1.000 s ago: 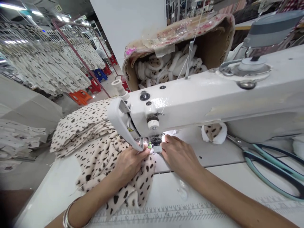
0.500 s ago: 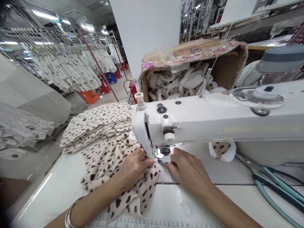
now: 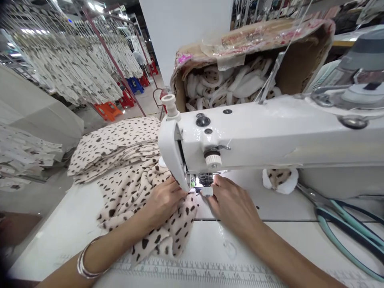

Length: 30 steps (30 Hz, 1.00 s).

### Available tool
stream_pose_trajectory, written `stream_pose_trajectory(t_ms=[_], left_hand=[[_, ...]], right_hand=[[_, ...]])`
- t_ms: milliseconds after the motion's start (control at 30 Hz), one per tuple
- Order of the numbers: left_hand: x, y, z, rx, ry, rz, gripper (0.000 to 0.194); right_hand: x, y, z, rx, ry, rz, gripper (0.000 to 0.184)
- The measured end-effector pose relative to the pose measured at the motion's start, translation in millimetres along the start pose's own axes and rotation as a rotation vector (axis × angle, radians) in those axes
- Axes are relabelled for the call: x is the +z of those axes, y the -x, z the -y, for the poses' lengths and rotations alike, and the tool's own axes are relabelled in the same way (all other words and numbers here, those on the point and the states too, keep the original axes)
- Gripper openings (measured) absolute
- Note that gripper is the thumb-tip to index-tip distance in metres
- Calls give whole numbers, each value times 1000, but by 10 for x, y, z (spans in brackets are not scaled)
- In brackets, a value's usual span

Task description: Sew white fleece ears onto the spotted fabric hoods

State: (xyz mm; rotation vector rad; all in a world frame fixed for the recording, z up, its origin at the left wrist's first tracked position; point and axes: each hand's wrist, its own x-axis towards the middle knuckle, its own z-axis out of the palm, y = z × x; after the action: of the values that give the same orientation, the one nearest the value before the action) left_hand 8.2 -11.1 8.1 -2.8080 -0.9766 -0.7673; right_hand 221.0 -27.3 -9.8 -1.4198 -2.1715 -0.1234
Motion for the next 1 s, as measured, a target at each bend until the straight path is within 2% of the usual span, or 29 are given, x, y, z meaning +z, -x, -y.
stream_pose_trajectory(t_ms=[300,500,600,700,800,900,1000], left_hand=[[42,-2,38,14,-20,42,31],[-32,10,57,-49,56,140,14],[-95,15,58,-31,74,161,17],[-107,26,59,-2,65,165,21],[-64,47,51,-16,25,176,20],[-12,65,34,-19,-43,185,17],[22,73,21,5,-117,171,17]], right_hand=[[49,-22,-12,58,2,37,34],[-6,-29,-37,24,41,29,36],[-44,-42,-124,-44,89,-4,37],[-72,-60,-196,-157,232,-84,28],[-96,-36,-145,-182,350,-124,21],[-89,48,40,-260,243,-121,22],[-34,151,237,-472,0,-63,30]])
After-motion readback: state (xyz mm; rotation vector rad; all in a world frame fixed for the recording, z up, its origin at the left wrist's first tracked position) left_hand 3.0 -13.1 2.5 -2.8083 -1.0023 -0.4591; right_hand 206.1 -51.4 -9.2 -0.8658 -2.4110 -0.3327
